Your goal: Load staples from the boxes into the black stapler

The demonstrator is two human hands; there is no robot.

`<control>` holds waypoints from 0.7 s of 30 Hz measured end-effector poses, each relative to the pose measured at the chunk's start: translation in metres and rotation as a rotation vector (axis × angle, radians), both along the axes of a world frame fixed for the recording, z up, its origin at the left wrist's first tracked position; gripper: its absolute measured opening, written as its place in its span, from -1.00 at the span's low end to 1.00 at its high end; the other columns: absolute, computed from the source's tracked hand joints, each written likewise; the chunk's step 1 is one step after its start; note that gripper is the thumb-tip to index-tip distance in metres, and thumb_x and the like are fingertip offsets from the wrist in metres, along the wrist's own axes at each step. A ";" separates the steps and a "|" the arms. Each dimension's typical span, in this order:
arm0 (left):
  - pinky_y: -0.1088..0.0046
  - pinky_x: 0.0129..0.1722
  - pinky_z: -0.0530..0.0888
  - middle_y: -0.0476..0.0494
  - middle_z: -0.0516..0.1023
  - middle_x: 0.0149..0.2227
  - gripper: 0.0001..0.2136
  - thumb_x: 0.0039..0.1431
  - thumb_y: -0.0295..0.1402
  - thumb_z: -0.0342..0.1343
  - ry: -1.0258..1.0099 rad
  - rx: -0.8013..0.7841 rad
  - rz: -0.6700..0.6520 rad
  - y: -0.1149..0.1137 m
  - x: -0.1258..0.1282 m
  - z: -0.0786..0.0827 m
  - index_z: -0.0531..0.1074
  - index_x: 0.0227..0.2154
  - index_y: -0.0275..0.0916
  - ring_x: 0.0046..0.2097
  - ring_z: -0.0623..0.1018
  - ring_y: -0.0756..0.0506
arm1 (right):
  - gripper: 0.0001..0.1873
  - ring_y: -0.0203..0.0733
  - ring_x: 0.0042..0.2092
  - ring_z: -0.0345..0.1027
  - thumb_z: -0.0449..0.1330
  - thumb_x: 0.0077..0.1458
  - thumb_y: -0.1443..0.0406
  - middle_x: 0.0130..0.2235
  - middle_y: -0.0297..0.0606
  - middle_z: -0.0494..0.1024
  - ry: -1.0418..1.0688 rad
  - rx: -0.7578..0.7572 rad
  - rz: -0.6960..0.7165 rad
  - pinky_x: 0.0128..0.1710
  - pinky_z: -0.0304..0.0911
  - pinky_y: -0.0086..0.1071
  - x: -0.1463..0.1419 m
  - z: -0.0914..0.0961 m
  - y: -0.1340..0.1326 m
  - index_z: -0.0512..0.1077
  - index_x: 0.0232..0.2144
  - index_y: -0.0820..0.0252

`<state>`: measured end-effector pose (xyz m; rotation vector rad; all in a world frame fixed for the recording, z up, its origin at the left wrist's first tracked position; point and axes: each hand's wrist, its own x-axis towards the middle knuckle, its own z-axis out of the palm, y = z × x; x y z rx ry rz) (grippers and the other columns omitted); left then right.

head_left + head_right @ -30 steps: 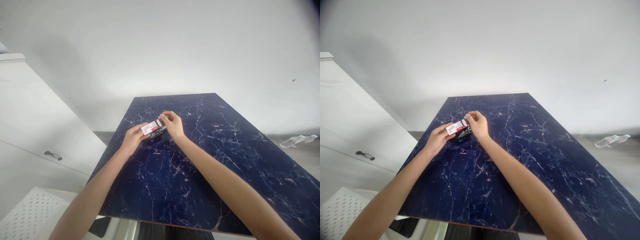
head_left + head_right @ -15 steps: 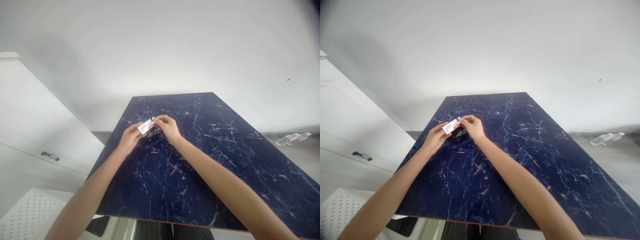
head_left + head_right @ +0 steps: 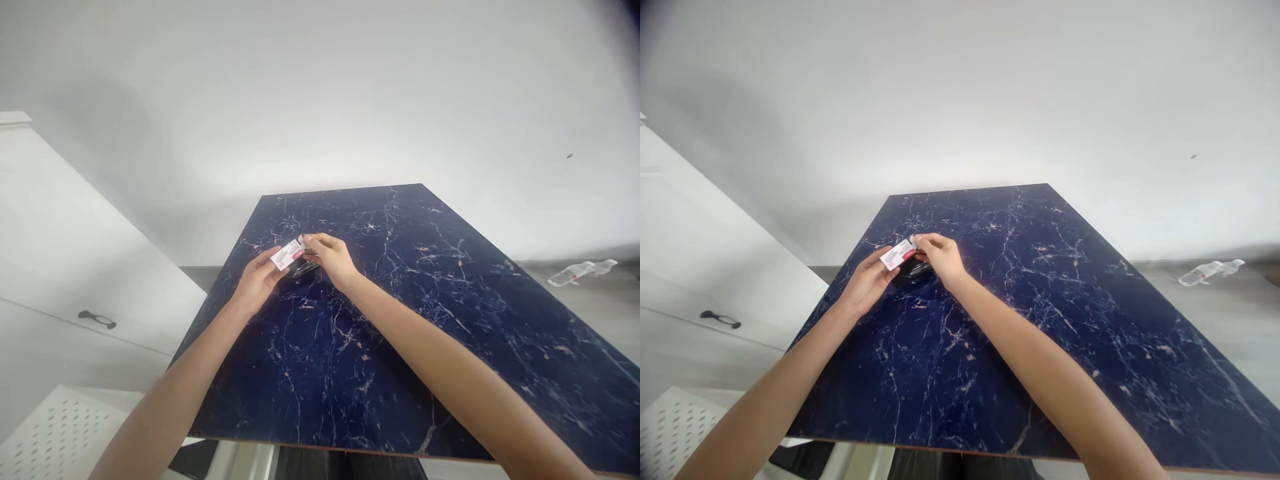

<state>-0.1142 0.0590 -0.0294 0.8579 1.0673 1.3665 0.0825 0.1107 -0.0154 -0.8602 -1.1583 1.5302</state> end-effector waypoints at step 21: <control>0.09 0.05 0.57 -0.26 0.66 -0.04 -0.64 0.22 -0.10 0.25 0.624 0.164 0.344 0.020 -0.037 -0.010 0.59 -0.03 -0.21 -0.06 0.67 -0.26 | -0.49 0.16 0.18 0.36 0.09 0.25 0.30 0.15 -0.01 0.51 -0.825 0.490 -0.328 0.20 0.24 0.06 0.013 -0.010 0.005 0.34 0.24 0.20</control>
